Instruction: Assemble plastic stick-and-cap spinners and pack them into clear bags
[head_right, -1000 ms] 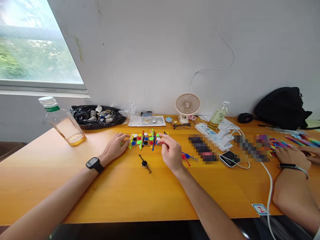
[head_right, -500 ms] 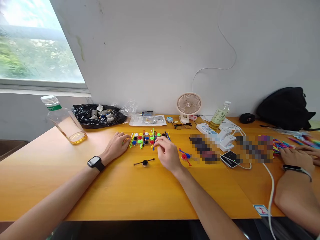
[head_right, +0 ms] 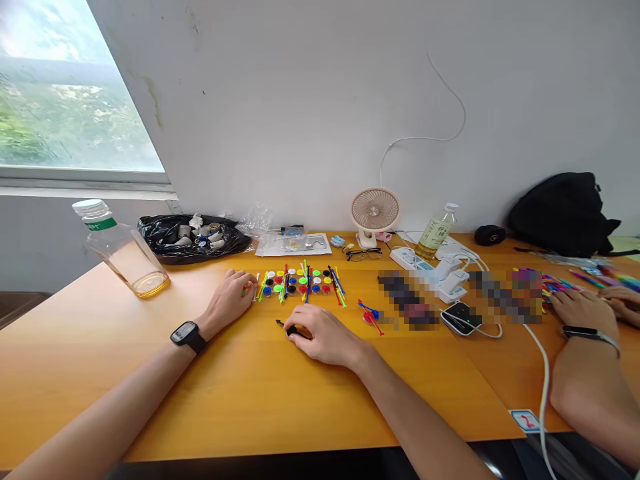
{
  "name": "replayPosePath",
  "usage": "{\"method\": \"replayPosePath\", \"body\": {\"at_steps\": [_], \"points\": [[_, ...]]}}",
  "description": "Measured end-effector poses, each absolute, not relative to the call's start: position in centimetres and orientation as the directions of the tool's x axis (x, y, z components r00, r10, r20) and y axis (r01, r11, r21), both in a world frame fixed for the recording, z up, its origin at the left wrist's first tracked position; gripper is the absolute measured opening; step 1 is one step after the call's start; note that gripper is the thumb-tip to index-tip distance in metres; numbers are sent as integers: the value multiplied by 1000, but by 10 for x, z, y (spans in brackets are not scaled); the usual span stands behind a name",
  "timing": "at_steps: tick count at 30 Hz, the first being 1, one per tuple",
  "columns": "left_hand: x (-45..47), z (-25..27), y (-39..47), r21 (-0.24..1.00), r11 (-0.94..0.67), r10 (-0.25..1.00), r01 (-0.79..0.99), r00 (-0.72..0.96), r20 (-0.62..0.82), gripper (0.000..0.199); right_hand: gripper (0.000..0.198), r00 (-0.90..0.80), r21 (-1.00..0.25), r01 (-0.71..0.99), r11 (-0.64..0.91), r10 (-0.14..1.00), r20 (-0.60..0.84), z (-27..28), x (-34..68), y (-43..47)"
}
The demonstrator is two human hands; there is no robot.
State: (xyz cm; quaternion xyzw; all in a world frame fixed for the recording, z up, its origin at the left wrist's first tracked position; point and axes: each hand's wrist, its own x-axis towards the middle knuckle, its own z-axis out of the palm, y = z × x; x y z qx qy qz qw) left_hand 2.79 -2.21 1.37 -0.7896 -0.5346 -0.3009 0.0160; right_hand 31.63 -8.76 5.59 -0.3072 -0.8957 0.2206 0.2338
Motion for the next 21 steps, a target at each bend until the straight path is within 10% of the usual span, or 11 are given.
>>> {"method": "replayPosePath", "body": {"at_steps": [9,15,21], "points": [[36,30,-41,470,-506,777,723,147,612,12,14,-688,-464,619,633,722,67,78,339,-87],[74,36,-78,527,-647,762,551,446,470,15,14,-540,-391,809,439,818,-197,84,382,-72],[94,34,-92,478,-726,675,495,647,354,14,37,-464,-372,826,424,886,-19,97,382,-74]]}}
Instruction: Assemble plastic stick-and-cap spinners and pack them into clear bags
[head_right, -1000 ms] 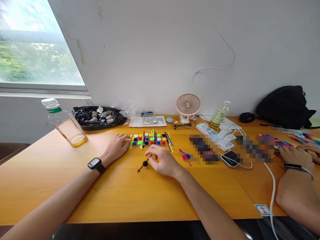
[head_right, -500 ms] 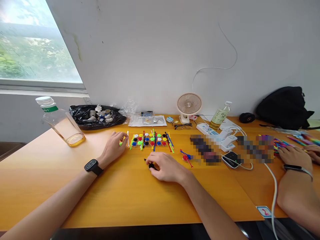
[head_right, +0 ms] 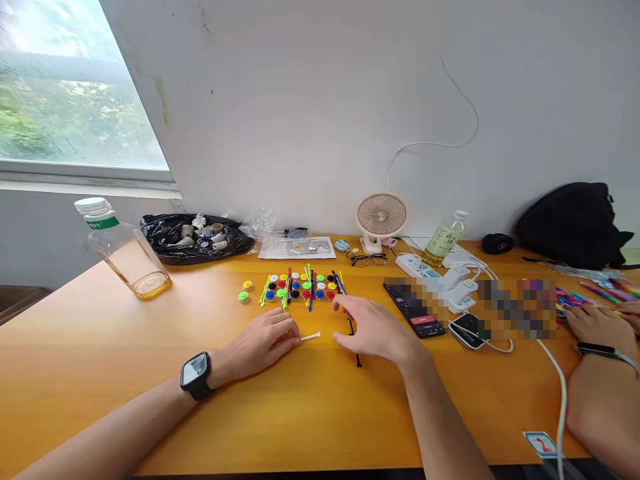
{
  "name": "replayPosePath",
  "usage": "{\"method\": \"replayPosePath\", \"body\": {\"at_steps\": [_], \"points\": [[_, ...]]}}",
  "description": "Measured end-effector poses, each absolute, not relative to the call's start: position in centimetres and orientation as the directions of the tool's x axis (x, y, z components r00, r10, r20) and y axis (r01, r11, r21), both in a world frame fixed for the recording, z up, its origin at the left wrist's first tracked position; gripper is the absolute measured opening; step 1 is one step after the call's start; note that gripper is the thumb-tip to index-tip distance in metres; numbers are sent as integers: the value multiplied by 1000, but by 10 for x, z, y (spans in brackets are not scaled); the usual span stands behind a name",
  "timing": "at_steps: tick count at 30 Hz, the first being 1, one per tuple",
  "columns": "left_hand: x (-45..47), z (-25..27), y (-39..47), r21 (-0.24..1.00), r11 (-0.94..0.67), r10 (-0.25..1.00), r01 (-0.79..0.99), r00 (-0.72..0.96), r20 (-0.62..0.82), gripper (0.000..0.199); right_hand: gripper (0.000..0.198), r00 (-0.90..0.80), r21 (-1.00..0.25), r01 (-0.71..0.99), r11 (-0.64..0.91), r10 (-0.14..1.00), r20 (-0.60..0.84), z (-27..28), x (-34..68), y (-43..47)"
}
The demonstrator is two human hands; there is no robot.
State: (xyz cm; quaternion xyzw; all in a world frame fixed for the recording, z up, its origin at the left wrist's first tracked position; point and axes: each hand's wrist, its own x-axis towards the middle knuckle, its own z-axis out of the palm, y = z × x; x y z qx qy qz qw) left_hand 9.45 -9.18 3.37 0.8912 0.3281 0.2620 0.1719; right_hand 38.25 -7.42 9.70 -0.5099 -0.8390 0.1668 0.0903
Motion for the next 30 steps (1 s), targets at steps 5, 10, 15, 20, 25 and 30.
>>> {"method": "replayPosePath", "body": {"at_steps": [5,10,15,20,25,30], "points": [[85,33,-90,540,-700,695,468,621,362,23,20,-618,-477,679,558,785,38,87,345,-84],[84,32,-90,606,-677,721,417,542,432,37,11,-716,-507,557,658,689,109,59,319,-88],[90,27,-88,637,-671,736,379,442,512,21,12,-763,-536,496,683,637,107,57,314,-90],[90,25,-85,665,-666,736,339,449,507,21,1,-752,-562,511,651,655,74,65,324,-89],[90,29,-87,671,-636,742,381,543,394,24,8,-763,-567,516,642,645,37,68,330,-86],[88,25,-86,698,-591,777,405,518,357,26,5,-756,-599,523,607,655,3,67,328,-87]]}}
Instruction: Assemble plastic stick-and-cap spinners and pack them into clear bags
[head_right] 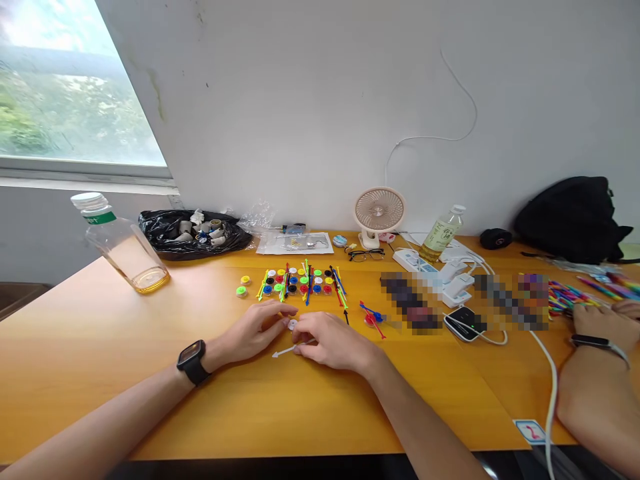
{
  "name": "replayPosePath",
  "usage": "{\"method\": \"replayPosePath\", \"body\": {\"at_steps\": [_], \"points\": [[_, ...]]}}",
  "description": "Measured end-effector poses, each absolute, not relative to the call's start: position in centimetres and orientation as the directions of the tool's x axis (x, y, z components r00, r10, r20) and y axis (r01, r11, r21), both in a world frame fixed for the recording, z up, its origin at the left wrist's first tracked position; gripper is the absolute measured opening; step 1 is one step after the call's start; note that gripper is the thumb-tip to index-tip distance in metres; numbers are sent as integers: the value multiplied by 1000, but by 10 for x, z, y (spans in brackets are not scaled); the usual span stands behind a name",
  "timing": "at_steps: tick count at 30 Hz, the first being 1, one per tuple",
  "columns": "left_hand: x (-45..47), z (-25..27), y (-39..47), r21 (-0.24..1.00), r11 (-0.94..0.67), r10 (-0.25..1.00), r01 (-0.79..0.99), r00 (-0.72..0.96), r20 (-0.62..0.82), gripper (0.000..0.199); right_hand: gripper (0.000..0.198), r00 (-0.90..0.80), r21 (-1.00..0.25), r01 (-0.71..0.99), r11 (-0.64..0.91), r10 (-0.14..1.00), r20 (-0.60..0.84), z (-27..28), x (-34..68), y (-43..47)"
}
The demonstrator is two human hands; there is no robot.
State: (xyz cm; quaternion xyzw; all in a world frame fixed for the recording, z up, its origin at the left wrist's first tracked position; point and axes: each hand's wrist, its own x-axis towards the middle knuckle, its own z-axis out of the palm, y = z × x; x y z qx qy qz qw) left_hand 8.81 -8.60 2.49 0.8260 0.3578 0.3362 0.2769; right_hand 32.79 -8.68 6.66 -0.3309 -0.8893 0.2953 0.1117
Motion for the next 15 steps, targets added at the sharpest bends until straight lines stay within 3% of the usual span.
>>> {"method": "replayPosePath", "body": {"at_steps": [5,10,15], "points": [[86,27,-84,687,-601,781,409,482,396,24,9,-765,-638,474,607,642,42,65,326,-87],[85,37,-89,637,-685,715,352,488,500,20,14,-612,-767,425,480,777,148,70,322,-87],[82,38,-87,600,-696,712,394,485,507,19,20,-528,-864,319,389,830,178,65,316,-82]]}}
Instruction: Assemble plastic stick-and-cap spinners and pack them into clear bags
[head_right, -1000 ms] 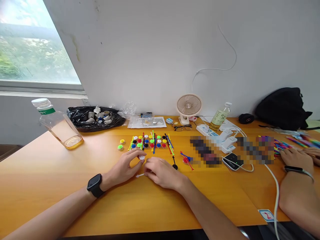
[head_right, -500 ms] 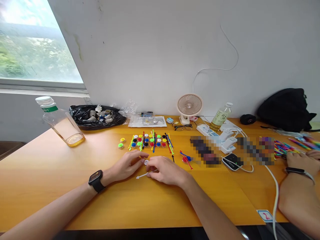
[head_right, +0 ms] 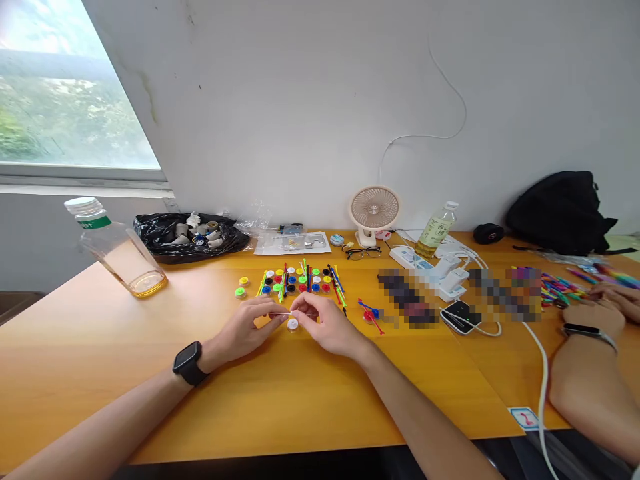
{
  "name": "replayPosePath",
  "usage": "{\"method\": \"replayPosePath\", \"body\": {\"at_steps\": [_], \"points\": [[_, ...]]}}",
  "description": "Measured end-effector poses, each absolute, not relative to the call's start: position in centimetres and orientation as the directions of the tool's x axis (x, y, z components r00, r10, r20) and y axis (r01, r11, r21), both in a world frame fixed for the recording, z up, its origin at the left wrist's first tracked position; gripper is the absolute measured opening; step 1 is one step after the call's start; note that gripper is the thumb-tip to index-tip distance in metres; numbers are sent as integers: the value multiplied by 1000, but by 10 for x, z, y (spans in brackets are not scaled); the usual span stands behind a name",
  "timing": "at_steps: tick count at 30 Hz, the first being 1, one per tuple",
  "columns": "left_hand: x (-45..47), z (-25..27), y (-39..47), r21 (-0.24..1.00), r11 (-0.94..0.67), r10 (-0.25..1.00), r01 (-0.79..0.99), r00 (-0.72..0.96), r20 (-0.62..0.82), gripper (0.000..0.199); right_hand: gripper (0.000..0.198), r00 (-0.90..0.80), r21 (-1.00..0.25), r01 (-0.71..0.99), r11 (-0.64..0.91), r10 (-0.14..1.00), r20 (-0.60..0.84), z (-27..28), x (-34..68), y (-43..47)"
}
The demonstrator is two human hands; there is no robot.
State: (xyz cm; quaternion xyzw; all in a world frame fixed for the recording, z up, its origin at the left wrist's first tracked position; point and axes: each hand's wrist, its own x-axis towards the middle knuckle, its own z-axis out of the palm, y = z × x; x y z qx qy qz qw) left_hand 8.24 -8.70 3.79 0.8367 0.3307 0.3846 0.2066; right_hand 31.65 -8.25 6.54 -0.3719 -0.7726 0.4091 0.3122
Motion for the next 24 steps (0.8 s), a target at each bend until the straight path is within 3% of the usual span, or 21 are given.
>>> {"method": "replayPosePath", "body": {"at_steps": [11,24], "points": [[79,34,-84,596,-647,748,475,549,374,24,21,-450,-934,354,43,883,-130,45,318,-74],[85,35,-88,420,-778,625,468,644,441,25,12,-402,-890,406,206,915,28,31,318,-65]]}}
